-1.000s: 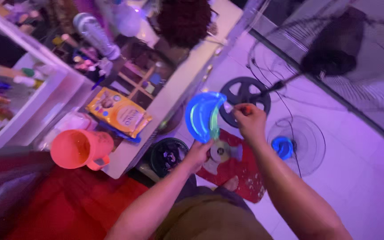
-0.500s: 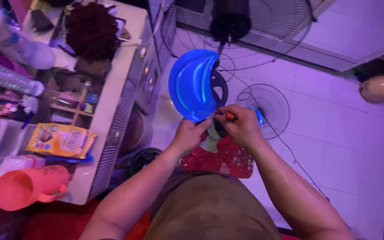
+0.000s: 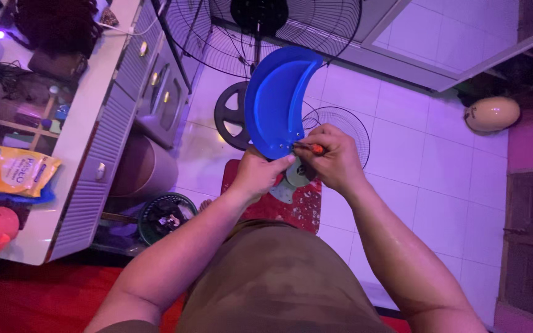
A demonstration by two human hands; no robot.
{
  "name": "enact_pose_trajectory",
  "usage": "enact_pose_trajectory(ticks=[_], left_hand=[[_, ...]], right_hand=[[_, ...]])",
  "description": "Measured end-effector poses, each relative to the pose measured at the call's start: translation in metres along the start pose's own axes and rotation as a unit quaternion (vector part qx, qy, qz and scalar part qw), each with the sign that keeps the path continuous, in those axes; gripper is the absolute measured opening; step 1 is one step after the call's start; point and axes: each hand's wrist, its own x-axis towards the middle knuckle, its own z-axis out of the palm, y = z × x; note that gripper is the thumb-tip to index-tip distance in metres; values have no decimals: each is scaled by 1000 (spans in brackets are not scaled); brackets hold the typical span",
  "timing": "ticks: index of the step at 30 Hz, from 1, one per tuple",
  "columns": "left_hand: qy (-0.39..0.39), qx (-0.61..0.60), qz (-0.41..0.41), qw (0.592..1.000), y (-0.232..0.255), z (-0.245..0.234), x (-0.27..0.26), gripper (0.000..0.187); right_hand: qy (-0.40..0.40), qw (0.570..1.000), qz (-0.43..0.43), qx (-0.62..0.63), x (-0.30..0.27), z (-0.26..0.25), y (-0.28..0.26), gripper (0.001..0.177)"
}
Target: The person uses a screwdriver to attach a blue plastic fan blade to a white plastic hub. They align the blade and tighten multiple screws to secure it.
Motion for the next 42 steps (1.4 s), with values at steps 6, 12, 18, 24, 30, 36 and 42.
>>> enact_pose_trajectory(ticks=[6, 12, 18, 24, 30, 36, 42], left_hand=[[-10, -5, -14, 1000, -4, 14, -6, 24], [-37, 11, -25, 999, 1, 8, 0, 20], [-29, 35, -33, 998, 5, 0, 1, 20], [-18, 67, -51, 996, 10, 0, 2, 17], [-12, 127, -4, 992, 11, 1, 3, 16], [-23, 112, 7, 993, 2, -1, 2, 16], [-21, 86, 8, 996, -11, 0, 2, 16]], right_hand=[[10, 993, -102, -50, -16, -13, 7, 13], [55, 987, -126, -88, -18, -4, -2, 15], [55, 990, -103, -78, -15, 2, -5, 14], [39, 994, -72, -68, -11, 1, -4, 13], [83, 989, -87, -81, -14, 6, -3, 13], [108, 990, -44, -77, -19, 14, -5, 12], [110, 988, -70, -81, -25, 16, -2, 13]])
